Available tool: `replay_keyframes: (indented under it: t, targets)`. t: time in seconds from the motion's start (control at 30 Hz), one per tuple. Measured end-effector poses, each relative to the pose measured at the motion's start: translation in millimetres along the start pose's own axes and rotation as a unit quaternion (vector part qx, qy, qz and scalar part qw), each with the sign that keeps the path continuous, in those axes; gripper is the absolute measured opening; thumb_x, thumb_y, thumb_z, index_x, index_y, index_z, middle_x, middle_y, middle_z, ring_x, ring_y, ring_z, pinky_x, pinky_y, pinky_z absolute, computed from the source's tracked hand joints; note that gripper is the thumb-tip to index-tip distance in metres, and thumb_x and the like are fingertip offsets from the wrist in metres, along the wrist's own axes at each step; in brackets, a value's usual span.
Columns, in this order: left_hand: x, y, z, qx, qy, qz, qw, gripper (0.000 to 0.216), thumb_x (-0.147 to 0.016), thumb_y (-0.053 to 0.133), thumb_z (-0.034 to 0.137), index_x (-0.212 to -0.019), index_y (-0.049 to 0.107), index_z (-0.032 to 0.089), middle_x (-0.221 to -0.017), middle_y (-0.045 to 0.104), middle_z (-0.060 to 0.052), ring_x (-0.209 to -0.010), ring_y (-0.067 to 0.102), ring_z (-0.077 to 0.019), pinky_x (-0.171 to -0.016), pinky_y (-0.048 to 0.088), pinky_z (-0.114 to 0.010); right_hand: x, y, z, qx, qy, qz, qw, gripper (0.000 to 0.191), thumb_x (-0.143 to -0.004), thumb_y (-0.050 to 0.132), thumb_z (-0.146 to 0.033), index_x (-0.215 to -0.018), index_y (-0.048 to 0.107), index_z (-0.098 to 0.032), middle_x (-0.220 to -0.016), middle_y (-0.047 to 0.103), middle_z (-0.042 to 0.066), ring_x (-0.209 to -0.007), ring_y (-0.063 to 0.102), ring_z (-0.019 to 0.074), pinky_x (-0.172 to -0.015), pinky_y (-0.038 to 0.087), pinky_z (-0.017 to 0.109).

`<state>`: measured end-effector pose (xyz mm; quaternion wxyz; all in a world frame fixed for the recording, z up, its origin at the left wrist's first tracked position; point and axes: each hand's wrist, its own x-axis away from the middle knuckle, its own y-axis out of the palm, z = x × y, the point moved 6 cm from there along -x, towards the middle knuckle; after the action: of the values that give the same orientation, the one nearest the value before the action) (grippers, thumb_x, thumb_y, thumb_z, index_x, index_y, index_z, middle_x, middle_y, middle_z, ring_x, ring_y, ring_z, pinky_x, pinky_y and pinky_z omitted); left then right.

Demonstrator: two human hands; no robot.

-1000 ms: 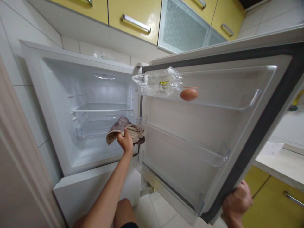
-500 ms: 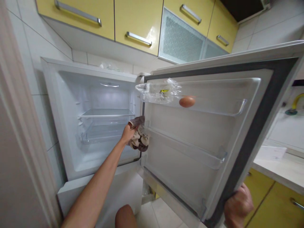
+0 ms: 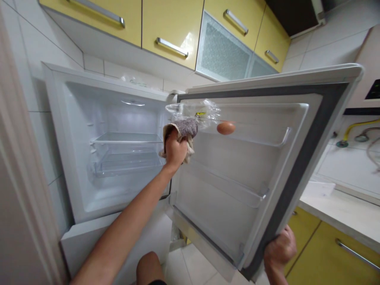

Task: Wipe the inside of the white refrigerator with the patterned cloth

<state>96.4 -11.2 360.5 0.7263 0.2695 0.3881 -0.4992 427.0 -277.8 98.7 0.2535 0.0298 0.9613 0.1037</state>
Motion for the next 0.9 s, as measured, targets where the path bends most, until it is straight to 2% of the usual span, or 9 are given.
replay_keyframes:
  t: [0.1, 0.17, 0.3, 0.5, 0.63, 0.73, 0.8, 0.9]
  targets:
    - [8, 17, 11, 0.015, -0.043, 0.019, 0.999, 0.026, -0.088, 0.060, 0.018, -0.112, 0.073, 0.017, -0.125, 0.074, -0.013, -0.131, 0.062, -0.0275, -0.120, 0.039, -0.038, 1, 0, 1, -0.008, 0.007, -0.003, 1.000, 0.039, -0.080, 0.045, -0.052, -0.089, 0.062, -0.019, -0.087, 0.059, 0.003, -0.084, 0.051, 0.0240, -0.075, 0.036, 0.035]
    - [16, 24, 16, 0.016, -0.054, 0.010, 0.998, 0.021, -0.090, 0.061, 0.019, -0.106, 0.074, 0.018, -0.121, 0.075, -0.013, -0.130, 0.062, -0.0278, -0.120, 0.039, -0.039, 1, 0, 1, -0.008, 0.008, 0.001, 1.000, 0.039, -0.080, 0.045, -0.052, -0.090, 0.063, -0.018, -0.087, 0.059, 0.003, -0.084, 0.051, 0.0239, -0.075, 0.036, 0.034]
    - [25, 34, 27, 0.018, -0.057, -0.063, 0.996, 0.016, -0.093, 0.060, 0.023, -0.091, 0.075, 0.020, -0.108, 0.078, -0.013, -0.128, 0.065, -0.0294, -0.118, 0.042, -0.040, -1, 1, -1, 0.006, -0.006, -0.003, 1.000, 0.036, -0.082, 0.043, -0.052, -0.085, 0.059, -0.020, -0.081, 0.055, 0.001, -0.082, 0.050, 0.0231, -0.074, 0.036, 0.034]
    - [17, 47, 32, 0.018, -0.100, -0.124, 0.987, 0.020, -0.090, 0.058, 0.016, -0.097, 0.076, 0.013, -0.120, 0.076, -0.023, -0.127, 0.066, -0.0379, -0.108, 0.049, -0.048, -2, 2, -3, 0.007, -0.012, -0.003, 1.000, 0.032, -0.081, 0.042, -0.049, -0.080, 0.057, -0.021, -0.078, 0.051, 0.000, -0.078, 0.047, 0.0206, -0.072, 0.034, 0.033]
    - [18, 59, 33, -0.043, -0.091, -0.212, 0.972, 0.028, -0.093, 0.055, 0.021, -0.105, 0.077, 0.009, -0.120, 0.075, -0.025, -0.121, 0.069, -0.0369, -0.104, 0.051, -0.044, 0, 3, -8, 0.016, -0.018, -0.004, 1.000, 0.029, -0.082, 0.041, -0.047, -0.074, 0.054, -0.022, -0.073, 0.046, -0.001, -0.071, 0.042, 0.0185, -0.067, 0.032, 0.032]
    - [27, 69, 35, -0.118, -0.079, -0.288, 0.947, 0.041, -0.094, 0.054, 0.027, -0.124, 0.070, 0.005, -0.115, 0.075, -0.028, -0.113, 0.072, -0.0400, -0.097, 0.054, -0.047, 2, 0, -10, 0.018, -0.018, -0.004, 1.000, 0.031, -0.083, 0.042, -0.050, -0.073, 0.052, -0.023, -0.071, 0.042, -0.002, -0.071, 0.041, 0.0186, -0.066, 0.032, 0.032]
    - [33, 75, 38, -0.158, -0.060, -0.338, 0.926, 0.048, -0.093, 0.051, 0.024, -0.134, 0.065, 0.003, -0.117, 0.074, -0.030, -0.114, 0.072, -0.0418, -0.095, 0.054, -0.050, 4, -2, -9, 0.022, -0.016, -0.006, 1.000, 0.033, -0.085, 0.042, -0.053, -0.075, 0.052, -0.023, -0.071, 0.041, -0.002, -0.072, 0.042, 0.0192, -0.067, 0.034, 0.032]
    - [43, 84, 42, -0.162, -0.020, -0.416, 0.895, 0.043, -0.089, 0.058, 0.025, -0.127, 0.071, 0.008, -0.117, 0.075, -0.027, -0.114, 0.072, -0.0408, -0.096, 0.054, -0.047, 6, -6, -4, 0.032, -0.014, -0.005, 0.999, 0.033, -0.085, 0.042, -0.052, -0.078, 0.055, -0.022, -0.074, 0.045, -0.001, -0.075, 0.043, 0.0199, -0.068, 0.034, 0.032]
